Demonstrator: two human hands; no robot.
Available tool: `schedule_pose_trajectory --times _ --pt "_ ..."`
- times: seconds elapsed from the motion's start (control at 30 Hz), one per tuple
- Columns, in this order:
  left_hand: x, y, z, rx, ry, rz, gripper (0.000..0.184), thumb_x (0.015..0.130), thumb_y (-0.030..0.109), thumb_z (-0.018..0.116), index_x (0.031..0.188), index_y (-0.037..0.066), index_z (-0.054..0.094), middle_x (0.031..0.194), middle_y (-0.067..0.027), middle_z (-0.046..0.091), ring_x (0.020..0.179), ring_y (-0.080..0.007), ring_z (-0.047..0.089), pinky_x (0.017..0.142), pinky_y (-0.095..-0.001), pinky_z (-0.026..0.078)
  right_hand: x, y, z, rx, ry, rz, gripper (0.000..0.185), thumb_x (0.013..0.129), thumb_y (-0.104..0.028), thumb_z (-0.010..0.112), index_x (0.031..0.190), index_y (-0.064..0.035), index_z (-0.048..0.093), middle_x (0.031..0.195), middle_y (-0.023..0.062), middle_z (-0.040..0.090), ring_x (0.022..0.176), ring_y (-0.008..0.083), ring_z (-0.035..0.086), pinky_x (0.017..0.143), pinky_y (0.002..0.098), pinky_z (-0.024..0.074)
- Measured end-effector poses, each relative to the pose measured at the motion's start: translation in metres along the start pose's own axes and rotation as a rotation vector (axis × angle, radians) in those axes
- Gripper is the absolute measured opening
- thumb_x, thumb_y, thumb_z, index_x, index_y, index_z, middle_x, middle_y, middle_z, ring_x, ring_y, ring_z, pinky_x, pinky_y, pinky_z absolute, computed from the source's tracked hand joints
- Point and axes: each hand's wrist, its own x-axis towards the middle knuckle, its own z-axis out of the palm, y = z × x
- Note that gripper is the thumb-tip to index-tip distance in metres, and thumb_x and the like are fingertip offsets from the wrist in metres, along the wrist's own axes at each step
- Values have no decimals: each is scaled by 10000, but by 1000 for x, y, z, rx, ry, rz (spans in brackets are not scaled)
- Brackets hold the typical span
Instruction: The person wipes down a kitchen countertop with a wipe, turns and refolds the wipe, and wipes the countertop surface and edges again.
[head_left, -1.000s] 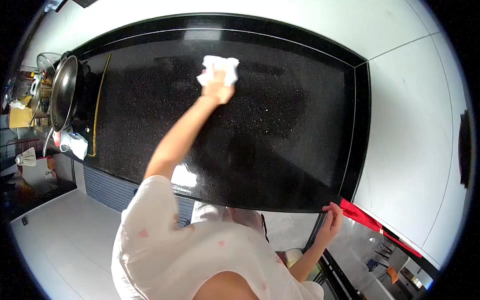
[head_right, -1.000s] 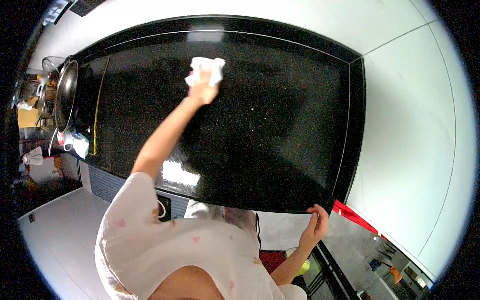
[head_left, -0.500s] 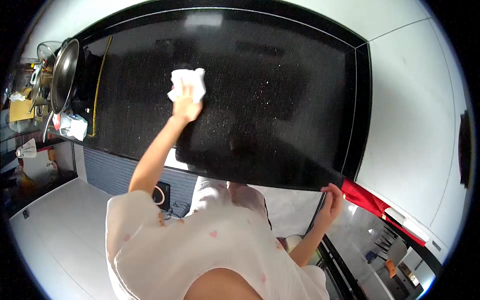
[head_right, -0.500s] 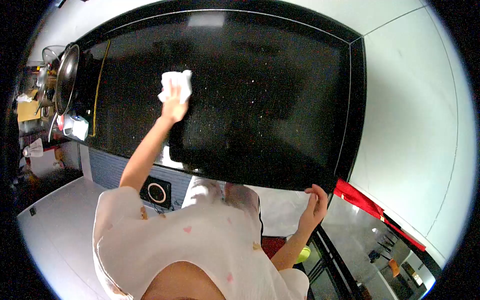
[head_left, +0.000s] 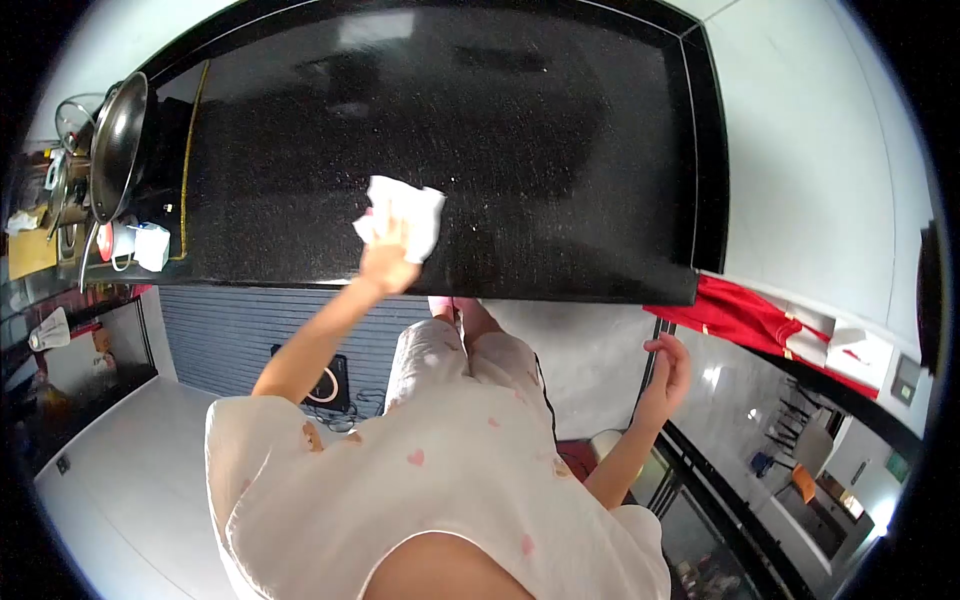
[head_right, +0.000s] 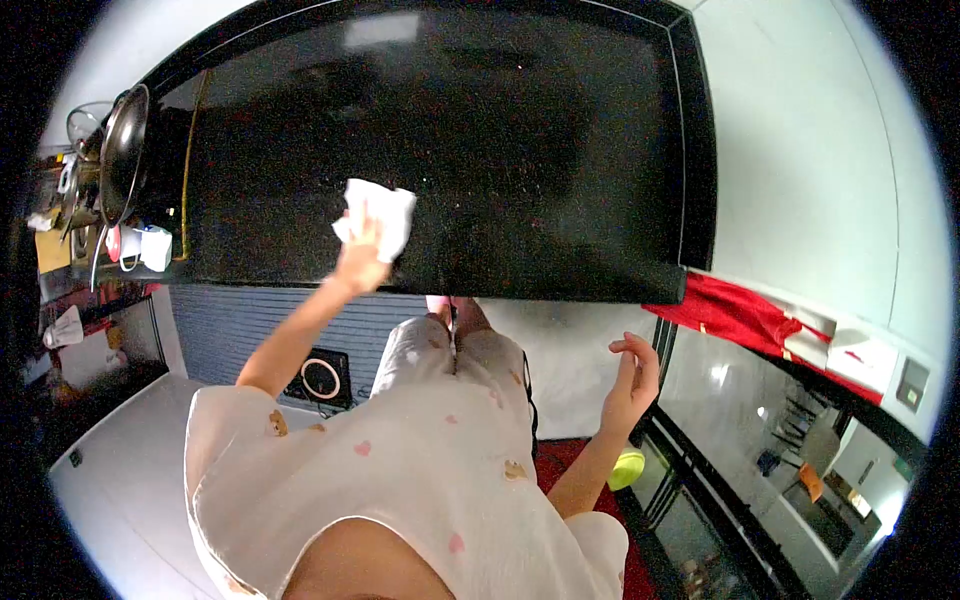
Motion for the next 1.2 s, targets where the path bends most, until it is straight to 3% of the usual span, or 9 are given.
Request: schedule_pose_trajectory --times 0.13,0.57,0.7,0.8,0.93,0.97,1.0,1.07,1.2 --pt "-5 94 40 98 229 384 576 726 262 404 1279 148 286 1324 -119 254 1234 -339 187 969 -547 96 -24 0 -14 -16 51 0 169 822 -15 414 943 26 525 797 73 540 747 134 502 729 255 391" --pt "91 278 64 -144 226 705 499 774 330 367 1248 176 342 1339 -53 233 1259 -258 122 1004 -468 47 2 25 -92 -42 208 32 185 826 -63 424 958 26 517 764 73 538 740 130 487 732 245 365" --pt "102 225 15 -215 -27 215 465 776 312 373 1204 131 379 1273 -107 308 1192 -311 244 961 -515 140 39 34 -113 -74 182 19 177 827 -67 421 943 18 524 757 68 540 735 125 488 702 232 368" --pt "99 138 -13 186 107 -119 569 777 269 350 1297 93 200 1296 -173 250 1230 -390 110 966 -552 43 60 38 -117 -72 109 33 164 826 -52 415 928 17 524 768 60 538 736 126 495 714 241 384" --pt "167 98 22 285 549 -231 548 749 238 365 1245 23 280 1203 -221 352 1165 -389 257 967 -546 93 77 49 -116 7 -6 25 162 831 -39 410 934 10 525 790 61 545 740 136 511 731 266 402" --pt "178 133 1 178 335 -50 441 762 233 346 1118 -21 408 1063 -229 450 1047 -394 370 948 -522 170 79 50 -118 0 -32 16 162 832 -41 411 934 9 526 791 61 545 740 137 510 729 267 403" --pt "183 178 15 125 634 32 380 766 240 341 993 -33 476 968 -228 484 978 -389 409 927 -492 220 82 51 -120 -6 -57 8 163 833 -44 411 934 8 527 791 60 545 740 137 510 726 267 404" --pt "169 251 34 -391 157 237 435 772 220 395 1154 12 377 1173 -262 359 1118 -413 298 973 -435 205 84 56 -129 -32 -17 14 166 837 -52 410 940 9 525 787 62 541 736 139 506 712 272 407" --pt "130 278 18 -27 281 539 529 751 237 434 1220 21 319 1263 -188 302 1177 -337 270 995 -391 183 90 54 -141 -47 48 41 169 831 -50 404 935 17 519 776 61 531 725 137 498 705 261 400"
